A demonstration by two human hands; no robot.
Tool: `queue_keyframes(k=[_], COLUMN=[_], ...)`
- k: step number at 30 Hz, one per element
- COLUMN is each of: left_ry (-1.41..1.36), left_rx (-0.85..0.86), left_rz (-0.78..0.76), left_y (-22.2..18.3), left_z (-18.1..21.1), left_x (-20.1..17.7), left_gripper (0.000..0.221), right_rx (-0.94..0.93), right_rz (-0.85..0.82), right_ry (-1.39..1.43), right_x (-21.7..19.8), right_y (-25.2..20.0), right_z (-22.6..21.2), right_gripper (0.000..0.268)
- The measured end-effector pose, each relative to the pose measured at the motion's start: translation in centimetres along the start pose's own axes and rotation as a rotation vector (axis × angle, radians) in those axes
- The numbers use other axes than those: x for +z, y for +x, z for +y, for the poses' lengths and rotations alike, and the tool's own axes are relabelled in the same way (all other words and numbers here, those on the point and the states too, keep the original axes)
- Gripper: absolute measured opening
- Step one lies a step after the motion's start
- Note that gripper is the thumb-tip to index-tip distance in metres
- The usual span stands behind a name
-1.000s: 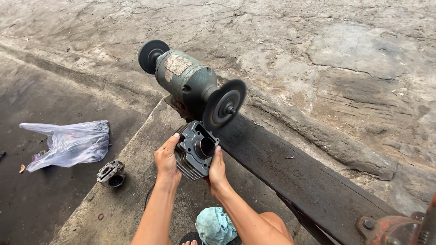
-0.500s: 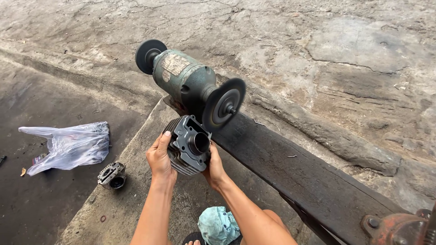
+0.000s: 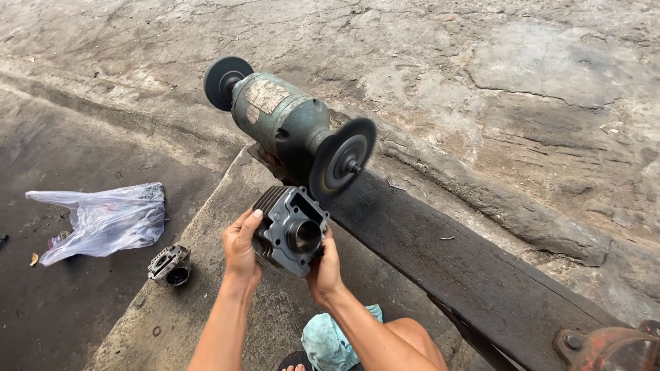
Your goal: Cleaning a motorcycle cylinder block using a bench grinder
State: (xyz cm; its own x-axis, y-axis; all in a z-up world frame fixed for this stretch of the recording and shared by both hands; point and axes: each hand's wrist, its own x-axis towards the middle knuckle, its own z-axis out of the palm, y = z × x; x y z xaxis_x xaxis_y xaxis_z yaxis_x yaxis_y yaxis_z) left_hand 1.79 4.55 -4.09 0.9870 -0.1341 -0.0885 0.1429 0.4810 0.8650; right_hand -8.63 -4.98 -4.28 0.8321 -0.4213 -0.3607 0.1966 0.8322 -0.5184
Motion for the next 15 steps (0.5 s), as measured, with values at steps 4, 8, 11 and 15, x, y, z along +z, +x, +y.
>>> queue_keyframes(k=[4,8,11,15], left_ry=[0.208,0.302,0.451,0.395], left_rx=[-0.200,-0.459,-0.560,-0.521], left_rz=[-0.270,-0.285,-0.207,-0.049], left_y=[-0.6,-1.2,-2.2,-2.9], left_z=[4.4,5.8,6.6,6.6], left_x=[0.3,0.4,1.5,2.3], left_gripper=[0.053,0.069,0.076,0.060], right_rx=[-0.056,-0.327,-0.387,-0.325], right_rz=[-0.133,-0.288,-0.342,-0.335], right_ry=[-0.049,-0.347,-0.538,-0.574], right_x=[-2.2,-3.2,-2.9,-2.1], right_y=[0.3,0.2,0.0,0.2], right_z=[0.9,0.0,-1.0,-1.7], right_gripper=[0.068,0.075,0.078,0.086])
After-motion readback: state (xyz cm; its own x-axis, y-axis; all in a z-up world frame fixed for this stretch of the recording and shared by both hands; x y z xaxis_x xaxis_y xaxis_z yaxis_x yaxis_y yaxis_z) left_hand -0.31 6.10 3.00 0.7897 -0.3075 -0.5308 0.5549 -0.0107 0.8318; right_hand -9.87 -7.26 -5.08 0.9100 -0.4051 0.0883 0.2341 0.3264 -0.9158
